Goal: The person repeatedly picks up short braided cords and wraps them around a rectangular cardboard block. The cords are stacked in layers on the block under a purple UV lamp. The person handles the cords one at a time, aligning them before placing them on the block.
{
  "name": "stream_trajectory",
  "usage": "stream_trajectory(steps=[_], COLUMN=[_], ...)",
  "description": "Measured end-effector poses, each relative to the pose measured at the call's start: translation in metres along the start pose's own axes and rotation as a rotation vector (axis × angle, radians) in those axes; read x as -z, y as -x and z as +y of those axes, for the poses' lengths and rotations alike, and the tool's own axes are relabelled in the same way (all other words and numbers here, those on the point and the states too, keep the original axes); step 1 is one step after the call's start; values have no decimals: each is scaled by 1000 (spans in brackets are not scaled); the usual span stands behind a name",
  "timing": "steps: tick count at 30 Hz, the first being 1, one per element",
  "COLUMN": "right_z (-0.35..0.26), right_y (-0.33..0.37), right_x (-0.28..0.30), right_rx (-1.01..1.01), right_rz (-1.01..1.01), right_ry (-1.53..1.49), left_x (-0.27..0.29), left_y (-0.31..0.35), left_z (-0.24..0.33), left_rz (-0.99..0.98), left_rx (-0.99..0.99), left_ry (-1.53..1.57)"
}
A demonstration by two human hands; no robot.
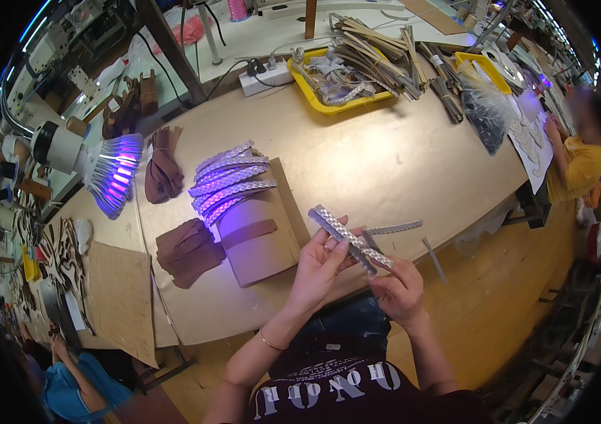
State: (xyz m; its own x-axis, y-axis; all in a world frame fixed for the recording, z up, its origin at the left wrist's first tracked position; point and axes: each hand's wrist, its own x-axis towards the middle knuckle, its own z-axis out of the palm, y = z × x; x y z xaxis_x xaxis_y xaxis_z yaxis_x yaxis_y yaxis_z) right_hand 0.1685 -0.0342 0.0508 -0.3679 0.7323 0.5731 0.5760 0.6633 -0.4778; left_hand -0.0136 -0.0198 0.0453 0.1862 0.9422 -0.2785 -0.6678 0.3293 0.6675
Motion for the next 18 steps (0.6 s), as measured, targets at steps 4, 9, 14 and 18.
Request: stream_trajectory(steps=[4,9,14,18], right_z=[-2,18,35,24], right_y=[6,-12,-33,-40], right_x=[-6,-17,-18,-13], right_rx=[-293,-644,-458,-573], right_rz=[65,136,-141,-260], right_ry=[-358,-667,-570,-562], left_x=[-4,-1,4,9], left_y=[-6,-7,-3,-1], left_z=[0,-2,-2,-2], left_rz=[23,0,23,75], left_rx=[-30,-22,-64,-89], left_ry=[-193,-201,-252,-300])
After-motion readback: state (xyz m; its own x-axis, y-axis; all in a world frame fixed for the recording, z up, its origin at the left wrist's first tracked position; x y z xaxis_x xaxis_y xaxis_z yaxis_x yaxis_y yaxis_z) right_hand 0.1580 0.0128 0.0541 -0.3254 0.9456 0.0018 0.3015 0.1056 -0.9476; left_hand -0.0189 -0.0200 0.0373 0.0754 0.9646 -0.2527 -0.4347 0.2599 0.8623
